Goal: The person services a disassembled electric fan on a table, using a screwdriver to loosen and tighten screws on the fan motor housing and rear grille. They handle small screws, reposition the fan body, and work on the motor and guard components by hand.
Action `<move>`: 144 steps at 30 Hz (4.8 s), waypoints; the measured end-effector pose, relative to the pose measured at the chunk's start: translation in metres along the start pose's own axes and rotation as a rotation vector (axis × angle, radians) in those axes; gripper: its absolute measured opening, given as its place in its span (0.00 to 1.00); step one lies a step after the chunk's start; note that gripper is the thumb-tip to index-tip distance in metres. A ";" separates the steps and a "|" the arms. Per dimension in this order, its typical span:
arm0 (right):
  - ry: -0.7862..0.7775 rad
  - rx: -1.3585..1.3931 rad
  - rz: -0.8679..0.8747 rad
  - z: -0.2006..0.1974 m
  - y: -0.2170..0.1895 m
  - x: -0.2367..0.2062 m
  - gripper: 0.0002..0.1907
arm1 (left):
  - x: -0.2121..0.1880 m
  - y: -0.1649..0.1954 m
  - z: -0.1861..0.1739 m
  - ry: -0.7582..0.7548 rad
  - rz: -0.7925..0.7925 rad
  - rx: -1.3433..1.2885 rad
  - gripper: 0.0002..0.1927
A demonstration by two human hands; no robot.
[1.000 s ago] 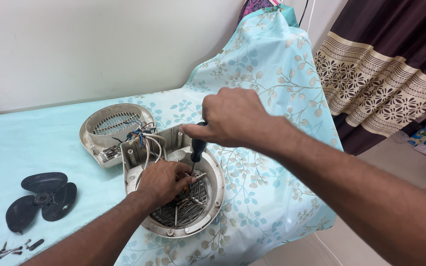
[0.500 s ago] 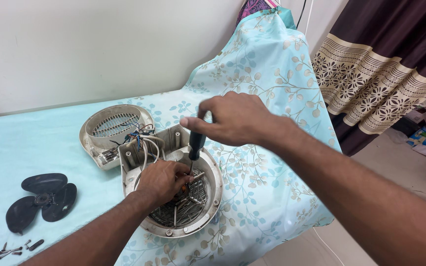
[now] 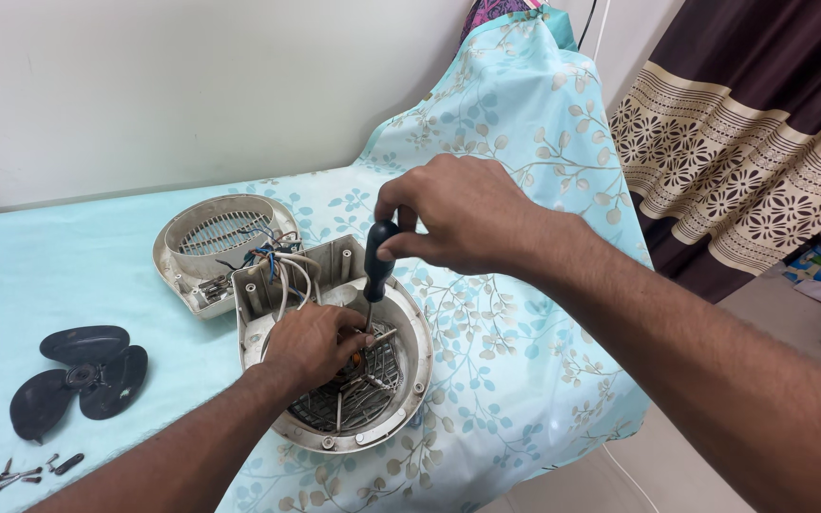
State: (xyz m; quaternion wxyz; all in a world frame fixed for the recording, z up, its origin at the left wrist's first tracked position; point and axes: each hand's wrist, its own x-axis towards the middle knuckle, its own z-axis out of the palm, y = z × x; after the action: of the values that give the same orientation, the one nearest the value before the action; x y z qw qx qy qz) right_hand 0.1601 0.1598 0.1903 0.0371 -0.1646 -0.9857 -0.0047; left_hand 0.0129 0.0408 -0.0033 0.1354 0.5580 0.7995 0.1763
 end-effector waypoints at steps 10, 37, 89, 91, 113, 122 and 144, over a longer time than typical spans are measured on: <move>-0.027 -0.131 0.221 0.023 -0.013 0.013 0.38 | 0.002 0.000 0.001 -0.029 0.008 -0.016 0.15; 0.015 -0.015 0.007 0.006 0.002 0.006 0.19 | 0.000 0.002 0.002 -0.015 -0.013 -0.007 0.17; 0.082 -0.109 0.142 0.033 -0.016 0.019 0.33 | -0.005 -0.002 0.011 0.077 -0.032 -0.070 0.14; 0.102 -0.107 0.166 0.034 -0.013 0.020 0.36 | -0.005 -0.002 0.012 0.092 -0.028 -0.077 0.14; -0.003 -0.096 -0.062 0.009 -0.009 0.005 0.19 | -0.004 -0.008 0.016 0.108 -0.001 -0.073 0.13; 0.025 -0.143 0.060 0.027 -0.015 0.012 0.28 | -0.005 -0.007 0.019 0.125 0.006 -0.057 0.12; 0.016 0.013 -0.145 0.006 -0.002 0.003 0.17 | -0.009 -0.001 0.008 0.057 -0.106 -0.069 0.14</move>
State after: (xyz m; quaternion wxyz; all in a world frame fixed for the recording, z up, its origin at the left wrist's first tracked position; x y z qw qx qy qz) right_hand 0.1559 0.1590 0.1845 0.0457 -0.0923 -0.9947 -0.0024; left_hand 0.0183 0.0335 -0.0103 0.1410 0.5045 0.8250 0.2120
